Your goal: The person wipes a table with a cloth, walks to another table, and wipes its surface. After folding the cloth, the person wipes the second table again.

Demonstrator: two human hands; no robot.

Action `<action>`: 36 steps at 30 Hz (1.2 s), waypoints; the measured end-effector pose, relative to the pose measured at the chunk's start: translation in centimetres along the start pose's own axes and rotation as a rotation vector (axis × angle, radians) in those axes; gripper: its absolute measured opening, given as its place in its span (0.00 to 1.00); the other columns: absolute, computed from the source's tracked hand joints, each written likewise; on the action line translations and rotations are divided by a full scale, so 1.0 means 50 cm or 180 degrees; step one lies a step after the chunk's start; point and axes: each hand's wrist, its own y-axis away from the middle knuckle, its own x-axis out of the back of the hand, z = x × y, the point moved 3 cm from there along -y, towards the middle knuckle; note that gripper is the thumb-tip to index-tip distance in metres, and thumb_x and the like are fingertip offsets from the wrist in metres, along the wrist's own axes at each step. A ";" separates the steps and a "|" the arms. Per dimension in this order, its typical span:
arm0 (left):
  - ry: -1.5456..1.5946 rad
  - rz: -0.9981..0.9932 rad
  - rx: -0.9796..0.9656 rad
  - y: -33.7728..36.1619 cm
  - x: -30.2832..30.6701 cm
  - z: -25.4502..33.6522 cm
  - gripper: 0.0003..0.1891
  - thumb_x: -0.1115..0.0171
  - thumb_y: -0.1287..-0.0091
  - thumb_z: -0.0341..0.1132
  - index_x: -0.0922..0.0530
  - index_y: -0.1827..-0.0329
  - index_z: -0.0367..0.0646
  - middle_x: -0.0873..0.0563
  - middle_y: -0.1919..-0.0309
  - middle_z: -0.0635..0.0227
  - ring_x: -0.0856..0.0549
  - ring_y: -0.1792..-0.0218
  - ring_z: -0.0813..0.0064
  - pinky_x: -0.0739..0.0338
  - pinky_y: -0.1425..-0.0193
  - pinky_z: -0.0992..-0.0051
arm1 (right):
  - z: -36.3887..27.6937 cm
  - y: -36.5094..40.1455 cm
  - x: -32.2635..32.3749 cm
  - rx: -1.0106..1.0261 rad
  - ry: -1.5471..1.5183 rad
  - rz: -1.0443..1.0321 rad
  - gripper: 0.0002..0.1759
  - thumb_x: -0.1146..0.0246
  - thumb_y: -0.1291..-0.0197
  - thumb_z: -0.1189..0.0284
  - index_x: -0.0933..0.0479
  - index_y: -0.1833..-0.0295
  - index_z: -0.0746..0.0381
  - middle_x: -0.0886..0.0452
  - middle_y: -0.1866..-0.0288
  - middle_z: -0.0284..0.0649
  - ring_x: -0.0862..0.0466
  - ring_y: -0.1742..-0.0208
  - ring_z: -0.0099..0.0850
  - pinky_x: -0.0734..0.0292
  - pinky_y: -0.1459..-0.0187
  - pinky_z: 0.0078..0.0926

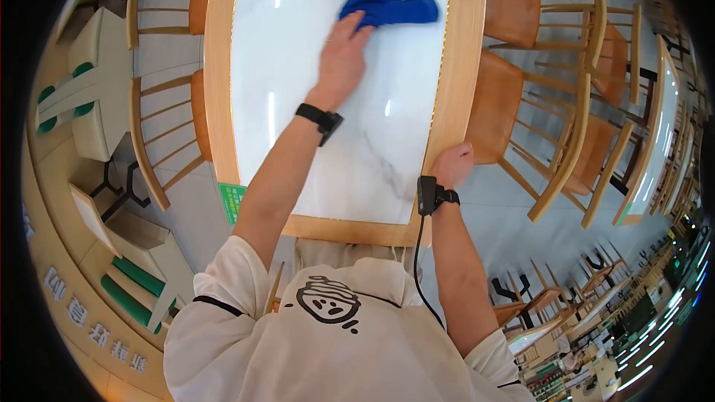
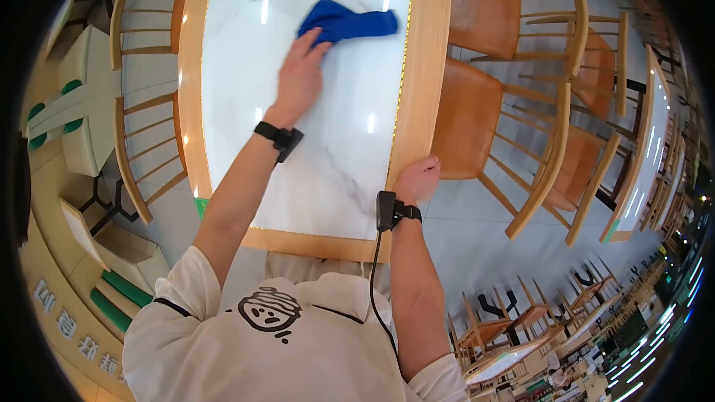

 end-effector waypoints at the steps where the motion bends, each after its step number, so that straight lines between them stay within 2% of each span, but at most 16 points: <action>1: -0.0100 0.0023 0.0137 -0.004 0.016 -0.034 0.23 0.46 0.45 0.17 0.19 0.46 0.42 0.24 0.36 0.60 0.25 0.37 0.58 0.29 0.33 0.67 | 0.001 0.002 0.000 0.0030 -0.0023 0.0050 0.24 0.59 0.33 0.55 0.21 0.58 0.59 0.16 0.62 0.50 0.20 0.61 0.53 0.27 0.62 0.49; 3: -0.0364 0.0098 0.0510 -0.011 0.055 -0.101 0.25 0.48 0.46 0.16 0.20 0.45 0.42 0.26 0.35 0.61 0.26 0.36 0.57 0.30 0.32 0.67 | -0.004 0.005 0.005 0.0064 -0.0092 0.0103 0.24 0.58 0.33 0.55 0.21 0.58 0.59 0.16 0.62 0.50 0.19 0.61 0.53 0.27 0.63 0.49; 4: -0.0414 0.0252 0.0647 -0.011 0.073 -0.139 0.21 0.49 0.42 0.18 0.19 0.46 0.40 0.25 0.36 0.57 0.27 0.36 0.57 0.31 0.32 0.65 | -0.008 0.007 0.009 0.0036 -0.0055 0.0085 0.24 0.58 0.33 0.55 0.20 0.57 0.58 0.16 0.61 0.50 0.19 0.61 0.53 0.26 0.62 0.49; 8: -0.1028 0.0453 0.1088 0.006 0.162 -0.295 0.23 0.49 0.44 0.20 0.21 0.43 0.36 0.29 0.33 0.51 0.29 0.35 0.50 0.34 0.30 0.62 | 0.017 -0.007 -0.010 0.0135 -0.0206 0.0148 0.24 0.58 0.33 0.55 0.20 0.56 0.57 0.16 0.61 0.49 0.18 0.61 0.52 0.25 0.63 0.48; 11: -0.1284 0.0738 0.1460 0.030 0.220 -0.398 0.22 0.47 0.43 0.23 0.22 0.43 0.33 0.28 0.36 0.45 0.29 0.35 0.48 0.35 0.30 0.60 | 0.001 0.004 0.005 0.0025 -0.0140 0.0025 0.23 0.59 0.33 0.56 0.21 0.59 0.58 0.17 0.63 0.50 0.19 0.62 0.53 0.27 0.64 0.48; 12: -0.1294 0.0756 0.1442 0.034 0.229 -0.419 0.22 0.47 0.43 0.23 0.22 0.43 0.33 0.28 0.36 0.45 0.29 0.35 0.48 0.35 0.30 0.60 | -0.007 0.010 0.011 0.0027 -0.0166 0.0016 0.23 0.59 0.33 0.56 0.21 0.59 0.58 0.17 0.63 0.50 0.19 0.62 0.53 0.27 0.64 0.48; 14: -0.1104 0.1109 0.1901 0.035 0.246 -0.444 0.22 0.46 0.44 0.25 0.22 0.44 0.31 0.28 0.38 0.42 0.28 0.36 0.47 0.34 0.30 0.60 | -0.021 0.021 0.022 0.0034 -0.0153 0.0105 0.23 0.59 0.32 0.56 0.23 0.62 0.59 0.18 0.65 0.51 0.20 0.64 0.54 0.28 0.66 0.49; 18: -0.1124 0.1324 0.2036 0.003 0.214 -0.451 0.22 0.46 0.45 0.25 0.22 0.45 0.31 0.27 0.39 0.41 0.28 0.37 0.47 0.35 0.30 0.60 | -0.011 0.014 0.016 0.0182 -0.0188 0.0066 0.23 0.60 0.32 0.57 0.25 0.63 0.60 0.18 0.66 0.51 0.21 0.64 0.54 0.28 0.66 0.49; 21: -0.1085 0.1290 0.1830 -0.046 0.163 -0.402 0.22 0.46 0.45 0.26 0.21 0.46 0.32 0.26 0.40 0.43 0.27 0.38 0.48 0.35 0.30 0.60 | -0.010 0.014 0.015 0.0093 -0.0140 0.0018 0.23 0.60 0.33 0.57 0.24 0.63 0.60 0.18 0.66 0.51 0.21 0.64 0.54 0.28 0.66 0.49; 25: -0.0278 0.1123 0.1105 -0.125 0.061 -0.290 0.22 0.47 0.47 0.22 0.21 0.47 0.34 0.27 0.40 0.45 0.28 0.37 0.48 0.35 0.30 0.60 | -0.015 0.017 0.016 0.0129 -0.0140 0.0137 0.23 0.60 0.33 0.57 0.23 0.61 0.59 0.18 0.65 0.51 0.21 0.64 0.55 0.28 0.65 0.51; 30: 0.0556 0.0354 0.0336 -0.175 -0.087 -0.034 0.23 0.47 0.49 0.18 0.22 0.47 0.33 0.27 0.39 0.47 0.29 0.36 0.49 0.34 0.30 0.61 | -0.006 0.013 0.005 0.0145 -0.0104 0.0420 0.23 0.59 0.33 0.56 0.21 0.58 0.57 0.17 0.63 0.51 0.20 0.62 0.55 0.27 0.64 0.51; 32: 0.0868 -0.0067 -0.0142 -0.163 -0.146 0.075 0.22 0.46 0.49 0.18 0.23 0.47 0.31 0.26 0.39 0.48 0.28 0.36 0.50 0.34 0.30 0.60 | -0.009 0.008 0.008 0.0034 0.0106 0.0225 0.24 0.59 0.33 0.56 0.20 0.57 0.58 0.16 0.63 0.51 0.19 0.62 0.55 0.26 0.64 0.50; 35: 0.1093 -0.0575 -0.1000 -0.119 -0.195 0.208 0.20 0.44 0.47 0.20 0.22 0.49 0.30 0.25 0.40 0.50 0.28 0.37 0.53 0.34 0.29 0.59 | 0.009 -0.001 -0.003 0.0152 0.0211 0.0356 0.26 0.59 0.32 0.55 0.19 0.57 0.59 0.16 0.64 0.52 0.19 0.63 0.56 0.25 0.65 0.50; 36: 0.1108 -0.0575 -0.0998 -0.110 -0.194 0.223 0.20 0.44 0.47 0.20 0.22 0.49 0.30 0.25 0.40 0.50 0.28 0.37 0.53 0.34 0.29 0.59 | 0.014 -0.002 -0.006 0.0150 0.0220 0.0368 0.26 0.59 0.32 0.55 0.19 0.57 0.59 0.16 0.64 0.52 0.19 0.63 0.56 0.25 0.65 0.50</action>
